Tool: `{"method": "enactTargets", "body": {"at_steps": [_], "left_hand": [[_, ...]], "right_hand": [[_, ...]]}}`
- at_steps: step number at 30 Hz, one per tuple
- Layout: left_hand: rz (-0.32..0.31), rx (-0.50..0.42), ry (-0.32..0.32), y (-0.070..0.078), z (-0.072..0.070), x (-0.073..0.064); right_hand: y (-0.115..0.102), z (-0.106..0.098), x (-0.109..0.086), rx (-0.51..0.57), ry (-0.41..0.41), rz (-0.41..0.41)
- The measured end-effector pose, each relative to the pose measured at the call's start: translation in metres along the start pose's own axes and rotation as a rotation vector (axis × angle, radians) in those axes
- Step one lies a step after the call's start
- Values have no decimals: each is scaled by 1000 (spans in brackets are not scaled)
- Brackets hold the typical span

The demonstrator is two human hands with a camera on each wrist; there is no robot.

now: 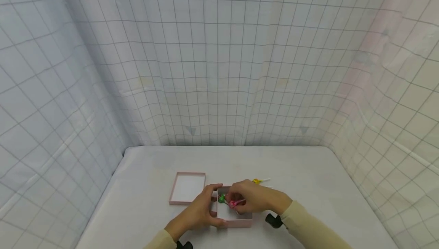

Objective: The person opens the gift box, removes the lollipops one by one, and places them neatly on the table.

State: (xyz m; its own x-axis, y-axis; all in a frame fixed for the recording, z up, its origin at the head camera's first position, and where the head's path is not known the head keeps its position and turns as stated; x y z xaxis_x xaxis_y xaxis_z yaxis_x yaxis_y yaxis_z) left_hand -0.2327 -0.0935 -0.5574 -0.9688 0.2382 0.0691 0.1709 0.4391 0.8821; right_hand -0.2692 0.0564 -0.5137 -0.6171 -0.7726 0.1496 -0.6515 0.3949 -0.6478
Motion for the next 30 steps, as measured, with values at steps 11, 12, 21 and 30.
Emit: {"method": "enactTargets", "body": {"at_steps": [11,12,21,30], "left_hand": [[7,3,2,0,1,1],[5,8,2,-1,0,1],[-2,85,12,-1,0,2],[1,128,17,-1,-1,2]], "right_hand": [[6,-23,-19,-44,98,-32],[7,-25,-21,-44,105,-35],[12,-43,-37,-38,168,-55],[18,-51,-51,-9,174,-23]]}}
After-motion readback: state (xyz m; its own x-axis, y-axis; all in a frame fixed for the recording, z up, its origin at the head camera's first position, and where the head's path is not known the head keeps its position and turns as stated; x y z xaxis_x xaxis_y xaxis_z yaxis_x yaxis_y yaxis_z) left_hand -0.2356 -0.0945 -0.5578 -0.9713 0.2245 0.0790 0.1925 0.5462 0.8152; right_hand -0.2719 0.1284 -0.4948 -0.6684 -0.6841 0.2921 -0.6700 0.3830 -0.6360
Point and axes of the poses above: each hand's wrist, its own x-axis towards the middle knuckle, its own z-axis out of the palm, y = z × x, the point moved 9 cm from there along x, towards the middle knuckle, and after that the axes turned 15 degrees about y, right-handed, at the moved point
